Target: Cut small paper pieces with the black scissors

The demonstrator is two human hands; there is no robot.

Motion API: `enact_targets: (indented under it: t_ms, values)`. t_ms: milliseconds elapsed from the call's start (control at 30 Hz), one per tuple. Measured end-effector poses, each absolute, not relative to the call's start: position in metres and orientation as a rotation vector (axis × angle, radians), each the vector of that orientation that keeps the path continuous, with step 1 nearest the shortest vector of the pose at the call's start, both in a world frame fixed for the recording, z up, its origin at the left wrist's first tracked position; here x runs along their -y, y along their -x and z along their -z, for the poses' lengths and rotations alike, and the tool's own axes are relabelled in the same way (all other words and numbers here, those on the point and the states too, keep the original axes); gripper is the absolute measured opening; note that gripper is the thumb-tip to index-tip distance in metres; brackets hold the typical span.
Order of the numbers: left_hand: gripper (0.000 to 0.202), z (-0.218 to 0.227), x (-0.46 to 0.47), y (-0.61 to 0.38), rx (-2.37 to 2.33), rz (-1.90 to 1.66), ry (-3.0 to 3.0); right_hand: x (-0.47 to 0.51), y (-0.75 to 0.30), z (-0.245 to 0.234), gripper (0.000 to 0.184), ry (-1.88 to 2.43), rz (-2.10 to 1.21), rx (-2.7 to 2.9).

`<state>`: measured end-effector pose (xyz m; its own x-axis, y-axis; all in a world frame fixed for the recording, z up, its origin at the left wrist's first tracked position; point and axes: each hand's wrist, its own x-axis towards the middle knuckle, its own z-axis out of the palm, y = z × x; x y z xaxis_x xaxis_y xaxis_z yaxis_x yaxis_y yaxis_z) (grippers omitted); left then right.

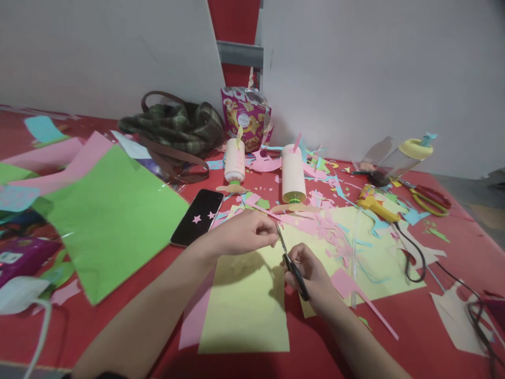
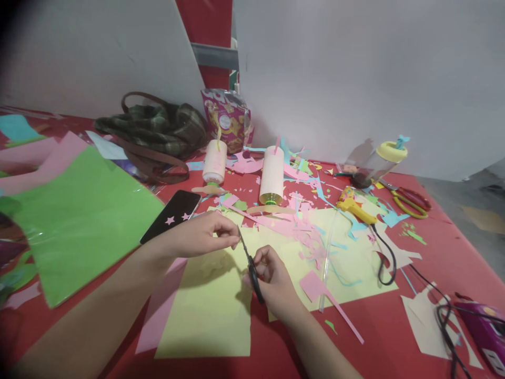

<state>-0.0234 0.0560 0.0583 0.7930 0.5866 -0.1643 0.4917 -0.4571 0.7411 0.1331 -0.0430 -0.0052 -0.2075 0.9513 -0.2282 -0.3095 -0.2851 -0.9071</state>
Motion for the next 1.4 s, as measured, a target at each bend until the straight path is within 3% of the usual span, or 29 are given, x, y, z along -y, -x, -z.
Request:
enact_targets:
  t_ms: [567,1200,1400]
  values:
    - [0.017,-0.052,-0.041,0.007,-0.789,-0.162,-2.082,0.037,-0.133,0.010,0.034,1.105,-1.342,0.719]
    - [0.021,-0.032,-0.024,0.005,-0.875,-0.218,-2.040,0.037,-0.129,0.011,0.033,1.107,-1.323,0.793]
    - [0.024,-0.023,-0.026,0.019,-1.111,-0.223,-2.226,0.039,-0.126,0.014,0.032,1.118,-1.316,0.835]
